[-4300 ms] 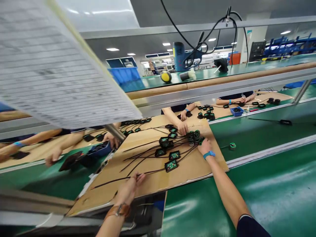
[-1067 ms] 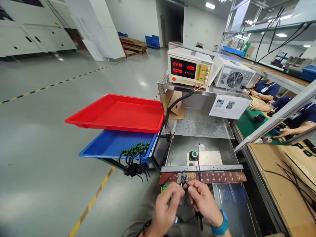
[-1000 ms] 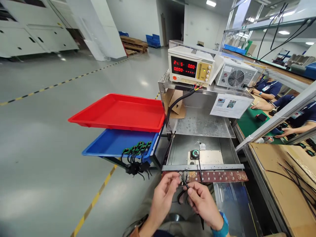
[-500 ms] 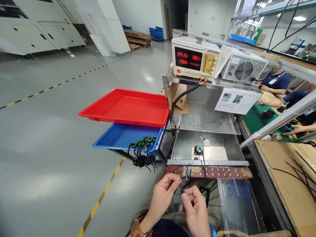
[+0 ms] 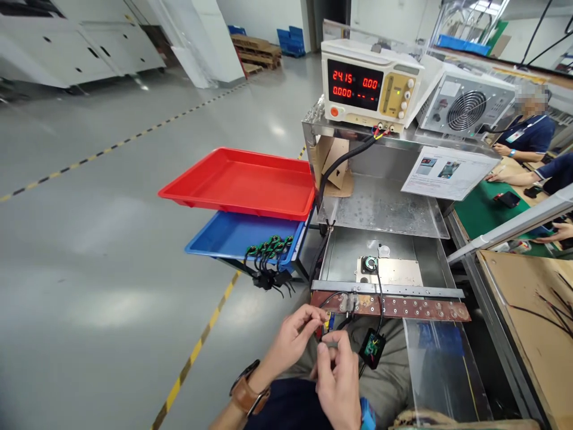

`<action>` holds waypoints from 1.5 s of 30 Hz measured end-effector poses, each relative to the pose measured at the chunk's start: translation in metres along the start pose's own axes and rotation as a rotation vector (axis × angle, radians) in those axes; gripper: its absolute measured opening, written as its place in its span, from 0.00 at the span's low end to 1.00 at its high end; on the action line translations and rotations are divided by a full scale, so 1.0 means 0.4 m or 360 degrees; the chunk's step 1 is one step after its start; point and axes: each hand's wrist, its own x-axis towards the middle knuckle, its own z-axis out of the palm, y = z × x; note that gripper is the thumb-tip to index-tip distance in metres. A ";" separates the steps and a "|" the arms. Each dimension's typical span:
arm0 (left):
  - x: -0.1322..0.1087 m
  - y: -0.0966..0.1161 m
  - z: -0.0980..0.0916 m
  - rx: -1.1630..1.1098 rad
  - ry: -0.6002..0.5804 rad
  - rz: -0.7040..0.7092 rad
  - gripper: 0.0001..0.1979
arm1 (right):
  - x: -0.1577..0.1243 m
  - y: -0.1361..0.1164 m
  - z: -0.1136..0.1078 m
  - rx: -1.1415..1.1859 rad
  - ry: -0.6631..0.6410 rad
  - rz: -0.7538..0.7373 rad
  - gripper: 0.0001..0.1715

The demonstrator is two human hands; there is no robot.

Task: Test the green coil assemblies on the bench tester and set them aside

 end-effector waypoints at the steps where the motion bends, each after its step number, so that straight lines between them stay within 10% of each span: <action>1: -0.003 -0.014 -0.007 0.0072 0.0063 -0.0044 0.09 | 0.011 0.004 0.013 0.0043 -0.0007 0.0031 0.25; 5: -0.032 -0.060 -0.015 0.0426 0.0372 -0.0059 0.12 | 0.059 0.027 0.052 0.0217 -0.0004 0.0225 0.29; 21: -0.058 -0.061 0.021 0.1353 0.0155 0.0323 0.14 | 0.120 0.033 0.057 0.0169 -0.0061 0.0331 0.24; 45: -0.031 -0.107 0.005 0.1604 0.0380 0.0731 0.17 | 0.168 0.145 0.083 0.0184 0.0168 0.0033 0.27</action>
